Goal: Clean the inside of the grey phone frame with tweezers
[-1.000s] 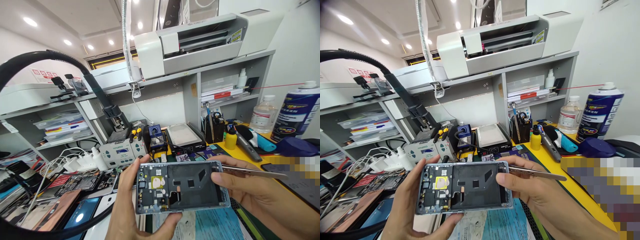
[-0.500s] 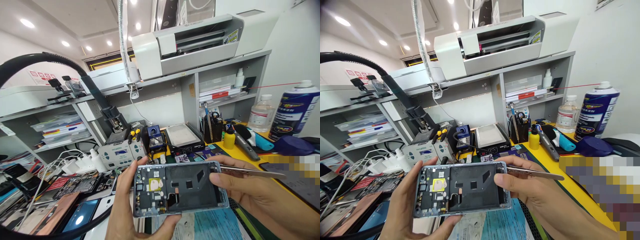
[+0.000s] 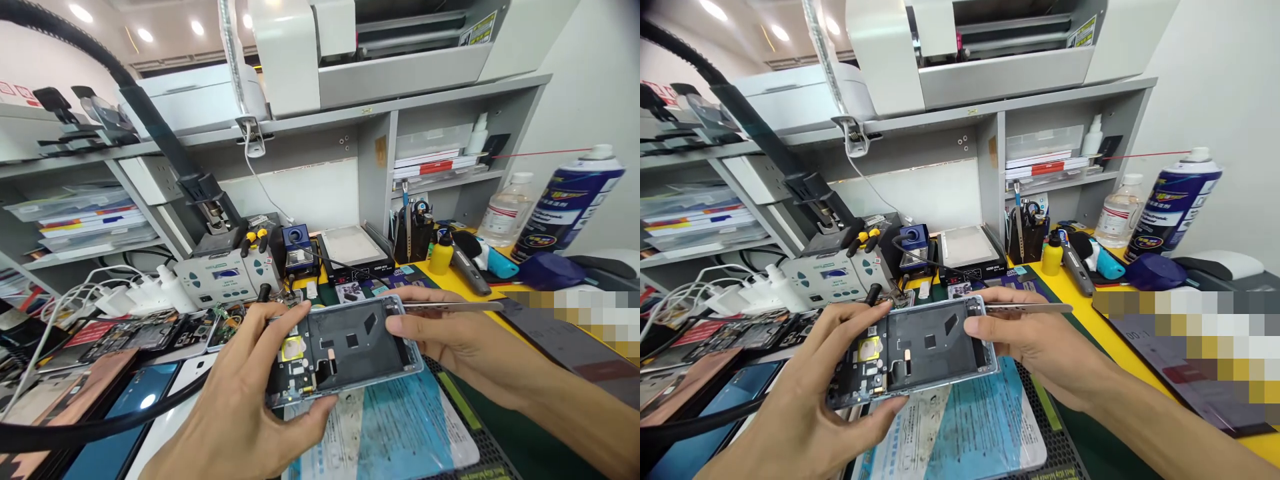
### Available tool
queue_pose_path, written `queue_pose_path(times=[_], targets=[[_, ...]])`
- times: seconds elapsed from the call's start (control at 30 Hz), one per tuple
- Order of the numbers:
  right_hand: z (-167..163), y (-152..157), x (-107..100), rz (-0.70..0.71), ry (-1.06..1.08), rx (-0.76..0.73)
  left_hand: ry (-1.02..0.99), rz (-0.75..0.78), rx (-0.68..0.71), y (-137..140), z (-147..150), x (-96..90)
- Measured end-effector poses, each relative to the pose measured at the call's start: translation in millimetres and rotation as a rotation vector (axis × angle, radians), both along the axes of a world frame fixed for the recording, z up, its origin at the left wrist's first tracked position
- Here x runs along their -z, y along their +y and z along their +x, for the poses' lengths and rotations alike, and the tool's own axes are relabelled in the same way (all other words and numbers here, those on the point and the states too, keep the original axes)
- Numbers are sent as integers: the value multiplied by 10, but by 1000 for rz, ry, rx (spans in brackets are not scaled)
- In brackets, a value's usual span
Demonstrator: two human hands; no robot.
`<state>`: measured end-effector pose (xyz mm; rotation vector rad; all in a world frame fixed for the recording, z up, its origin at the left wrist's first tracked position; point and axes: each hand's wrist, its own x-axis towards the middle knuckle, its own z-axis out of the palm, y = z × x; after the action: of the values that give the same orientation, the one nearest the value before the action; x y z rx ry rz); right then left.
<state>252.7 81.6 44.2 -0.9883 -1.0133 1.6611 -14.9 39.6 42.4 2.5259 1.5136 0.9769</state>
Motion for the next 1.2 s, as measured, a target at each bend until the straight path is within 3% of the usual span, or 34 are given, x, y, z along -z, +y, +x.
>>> queue_pose_path(times=[0.1, 0.27, 0.37, 0.5, 0.6, 0.83, 1.03, 1.2], targets=[[-19, 29, 27, 59, -59, 49, -2, 24, 16, 37, -58, 3], [80, 91, 33, 499, -323, 429, 54, 68, -25, 172, -246, -36], [168, 59, -16, 560, -334, 321, 142, 79, -32, 224, -322, -29], [157, -51, -90, 454, -455, -177, 181, 62, -41, 242, -331, 16], [66, -99, -111, 283, -547, -398, 184, 54, -25, 249, -304, 31], [2, -42, -74, 52, -585, -515, 190, 48, -8, 251, -265, 56], [-4, -21, -31, 177, -675, -395, 159, 52, -7, 257, -286, 138], [-42, -7, -47, 164, -726, -353, 186, 61, 4, 256, -267, 167]])
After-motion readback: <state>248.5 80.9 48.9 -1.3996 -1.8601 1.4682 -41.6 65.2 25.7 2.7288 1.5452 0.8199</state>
